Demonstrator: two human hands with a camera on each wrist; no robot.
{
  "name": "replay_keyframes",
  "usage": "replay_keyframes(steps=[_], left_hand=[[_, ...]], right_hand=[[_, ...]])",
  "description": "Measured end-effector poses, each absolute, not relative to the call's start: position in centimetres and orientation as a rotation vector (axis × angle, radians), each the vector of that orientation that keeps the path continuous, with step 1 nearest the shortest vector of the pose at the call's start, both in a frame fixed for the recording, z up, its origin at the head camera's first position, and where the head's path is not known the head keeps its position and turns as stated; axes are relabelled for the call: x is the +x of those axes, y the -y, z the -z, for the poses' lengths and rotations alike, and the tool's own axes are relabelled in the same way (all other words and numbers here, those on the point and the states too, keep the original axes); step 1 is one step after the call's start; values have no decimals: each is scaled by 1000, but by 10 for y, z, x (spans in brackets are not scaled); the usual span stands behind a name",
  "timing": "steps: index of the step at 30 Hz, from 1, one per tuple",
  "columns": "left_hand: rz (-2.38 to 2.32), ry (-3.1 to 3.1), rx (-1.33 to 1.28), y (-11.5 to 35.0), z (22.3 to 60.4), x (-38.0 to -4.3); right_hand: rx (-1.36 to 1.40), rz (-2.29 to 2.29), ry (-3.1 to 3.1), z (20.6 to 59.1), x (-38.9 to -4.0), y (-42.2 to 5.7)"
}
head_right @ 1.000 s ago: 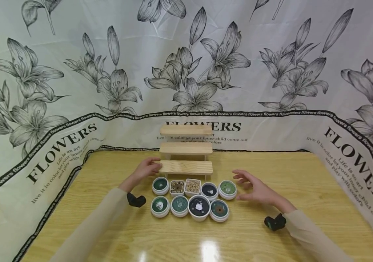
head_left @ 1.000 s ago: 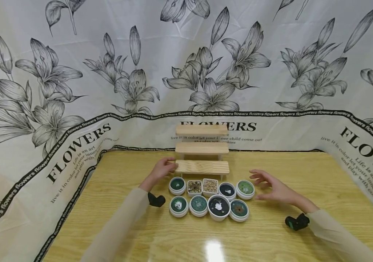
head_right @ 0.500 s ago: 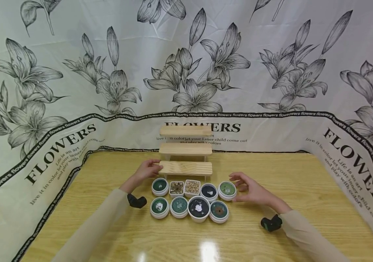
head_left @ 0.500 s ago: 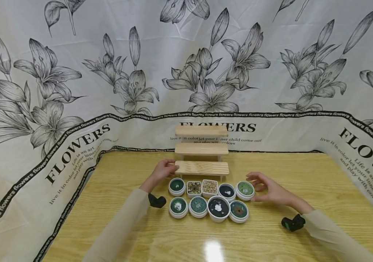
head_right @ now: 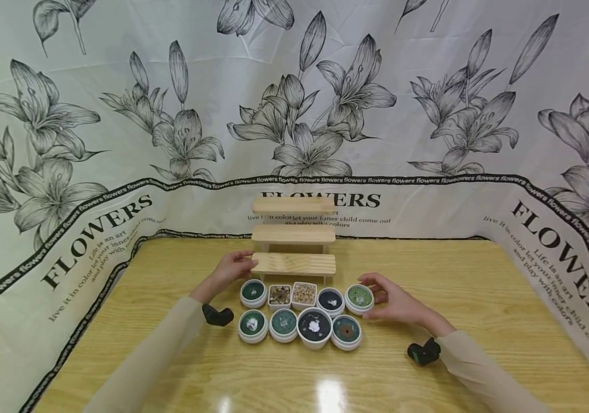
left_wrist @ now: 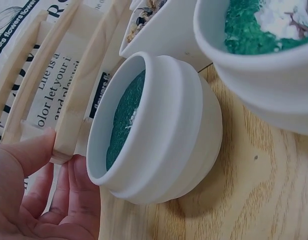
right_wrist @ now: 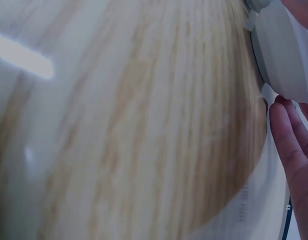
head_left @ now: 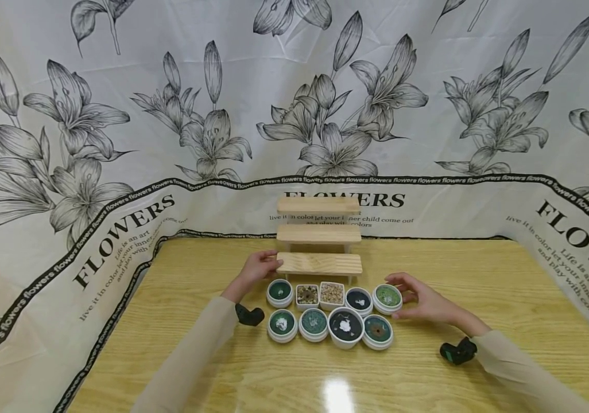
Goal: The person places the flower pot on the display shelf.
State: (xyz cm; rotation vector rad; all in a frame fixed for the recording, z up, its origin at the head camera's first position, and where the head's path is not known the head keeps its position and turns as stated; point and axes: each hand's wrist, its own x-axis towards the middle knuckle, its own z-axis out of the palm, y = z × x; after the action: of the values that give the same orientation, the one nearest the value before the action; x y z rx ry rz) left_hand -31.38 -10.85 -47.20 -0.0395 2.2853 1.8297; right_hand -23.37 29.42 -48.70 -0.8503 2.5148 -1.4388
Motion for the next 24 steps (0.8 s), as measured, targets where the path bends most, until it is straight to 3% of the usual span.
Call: replay_keyframes(steps=[24], left_hand=[[-1799, -2302, -75, 107, 468, -312]], right_hand=[[-830, 1495, -2477, 497, -237, -291]])
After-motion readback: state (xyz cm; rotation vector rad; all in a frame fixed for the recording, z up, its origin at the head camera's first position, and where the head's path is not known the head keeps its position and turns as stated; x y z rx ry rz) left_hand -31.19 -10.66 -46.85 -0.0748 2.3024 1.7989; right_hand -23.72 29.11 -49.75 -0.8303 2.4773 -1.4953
